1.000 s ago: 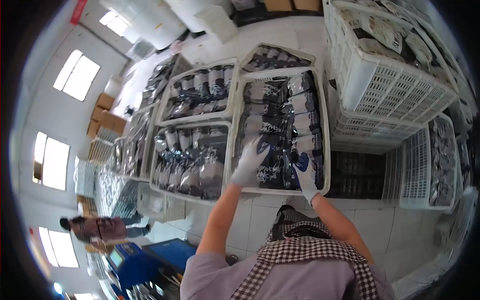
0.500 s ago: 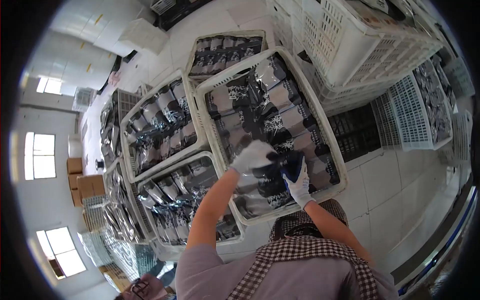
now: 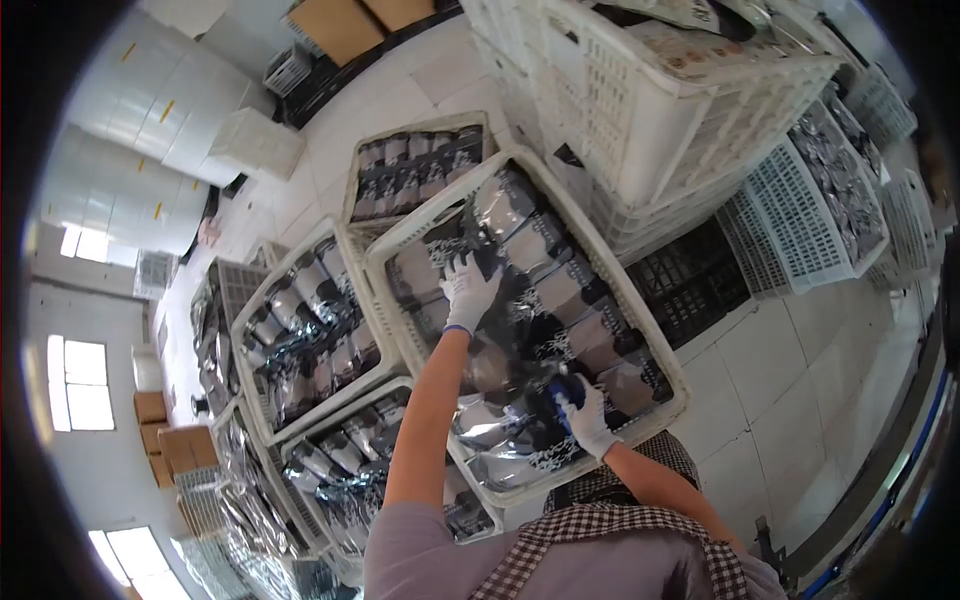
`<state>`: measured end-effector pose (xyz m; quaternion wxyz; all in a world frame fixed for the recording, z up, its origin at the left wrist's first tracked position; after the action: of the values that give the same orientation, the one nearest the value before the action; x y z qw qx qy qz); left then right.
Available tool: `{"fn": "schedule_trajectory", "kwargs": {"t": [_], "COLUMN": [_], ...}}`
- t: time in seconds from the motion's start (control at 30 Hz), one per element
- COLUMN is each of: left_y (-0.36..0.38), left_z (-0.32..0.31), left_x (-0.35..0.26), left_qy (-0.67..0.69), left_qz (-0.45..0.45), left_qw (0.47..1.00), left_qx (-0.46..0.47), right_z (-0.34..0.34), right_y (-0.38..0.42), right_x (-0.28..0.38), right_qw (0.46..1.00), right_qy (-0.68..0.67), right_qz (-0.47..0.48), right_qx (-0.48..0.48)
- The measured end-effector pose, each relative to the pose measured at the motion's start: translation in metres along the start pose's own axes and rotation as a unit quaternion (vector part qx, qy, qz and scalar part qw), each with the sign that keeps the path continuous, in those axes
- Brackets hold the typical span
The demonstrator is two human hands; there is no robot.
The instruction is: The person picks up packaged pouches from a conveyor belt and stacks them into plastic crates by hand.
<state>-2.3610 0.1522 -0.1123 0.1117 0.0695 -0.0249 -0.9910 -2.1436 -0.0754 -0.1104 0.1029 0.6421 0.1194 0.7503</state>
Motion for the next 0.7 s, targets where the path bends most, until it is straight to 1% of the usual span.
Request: {"fn": "schedule_trajectory", "kwargs": {"t": [0.03, 0.07, 0.1, 0.13, 0.17, 0.23, 0.27, 0.3, 0.33, 0.37, 0.47, 0.5, 0.57, 0.6, 0.63, 0.7], "left_y": [-0.002, -0.005, -0.007, -0.008, -0.009, -0.020, -0.022, -0.014, -0.029, -0.002, -0.006, -0.003, 0.014, 0.026, 0.039, 0.068], "left_z": [-0.004, -0.003, -0.006, -0.002, 0.005, -0.001, 0.006, 0.018, -0.008, 0.038, 0.045, 0.051, 0.068, 0.081, 0.091, 0.115], "left_x": [-0.006, -0.010, -0.012, -0.014, -0.015, -0.008, -0.009, -0.013, 0.003, -0.019, -0.018, -0.026, -0.045, -0.049, -0.064, -0.088], "left_qy": [-0.045, -0.057, -0.082, -0.086, -0.087, -0.177, -0.151, -0.073, -0.097, 0.012, 0.070, 0.095, 0.147, 0.175, 0.205, 0.265], "left_qz": [0.009, 0.013, -0.003, -0.036, -0.071, -0.130, -0.096, -0.163, -0.143, -0.101, -0.133, -0.136, -0.129, -0.127, -0.127, -0.129], "left_qw": [0.999, 0.997, 0.996, 0.995, 0.994, 0.975, 0.984, 0.978, 0.985, 0.995, 0.989, 0.986, 0.980, 0.976, 0.970, 0.954], "left_qx": [0.017, 0.048, 0.043, 0.030, 0.015, -0.024, 0.025, -0.106, -0.011, 0.022, 0.003, -0.006, -0.028, -0.035, -0.041, -0.049], "right_z": [0.001, 0.003, 0.006, 0.012, 0.018, 0.043, 0.063, 0.084, 0.106, 0.122, 0.186, 0.211, 0.259, 0.268, 0.287, 0.324], "right_y": [0.007, 0.014, 0.024, 0.035, 0.040, 0.050, 0.055, 0.060, 0.065, 0.074, 0.109, 0.122, 0.150, 0.169, 0.185, 0.216], "right_x": [0.025, 0.052, 0.077, 0.093, 0.105, 0.128, 0.140, 0.151, 0.154, 0.155, 0.170, 0.173, 0.177, 0.180, 0.169, 0.154], "right_qw": [0.999, 0.995, 0.980, 0.976, 0.971, 0.968, 0.964, 0.961, 0.955, 0.947, 0.947, 0.945, 0.937, 0.942, 0.923, 0.906], "right_qy": [0.001, 0.042, 0.086, 0.115, 0.113, 0.118, 0.107, 0.135, 0.152, 0.171, 0.168, 0.171, 0.169, 0.174, 0.219, 0.292], "right_qz": [-0.022, 0.071, 0.162, 0.169, 0.188, 0.195, 0.231, 0.216, 0.244, 0.268, 0.269, 0.265, 0.263, 0.236, 0.231, 0.166], "right_qx": [0.047, 0.063, 0.077, 0.075, 0.094, 0.101, 0.082, 0.106, 0.075, 0.043, -0.040, -0.087, -0.152, -0.166, -0.215, -0.258]}}
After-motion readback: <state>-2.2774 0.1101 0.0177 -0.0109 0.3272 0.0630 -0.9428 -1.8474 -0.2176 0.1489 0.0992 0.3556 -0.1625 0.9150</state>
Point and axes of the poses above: each hand's wrist, its own y-axis away from the middle knuckle, its own z-axis out of the back of the hand, x = y × z, the point moved 5 cm from there along -y, towards the middle knuckle, and after that the axes turned 2 degrees about -y, right-handed, at the moved point
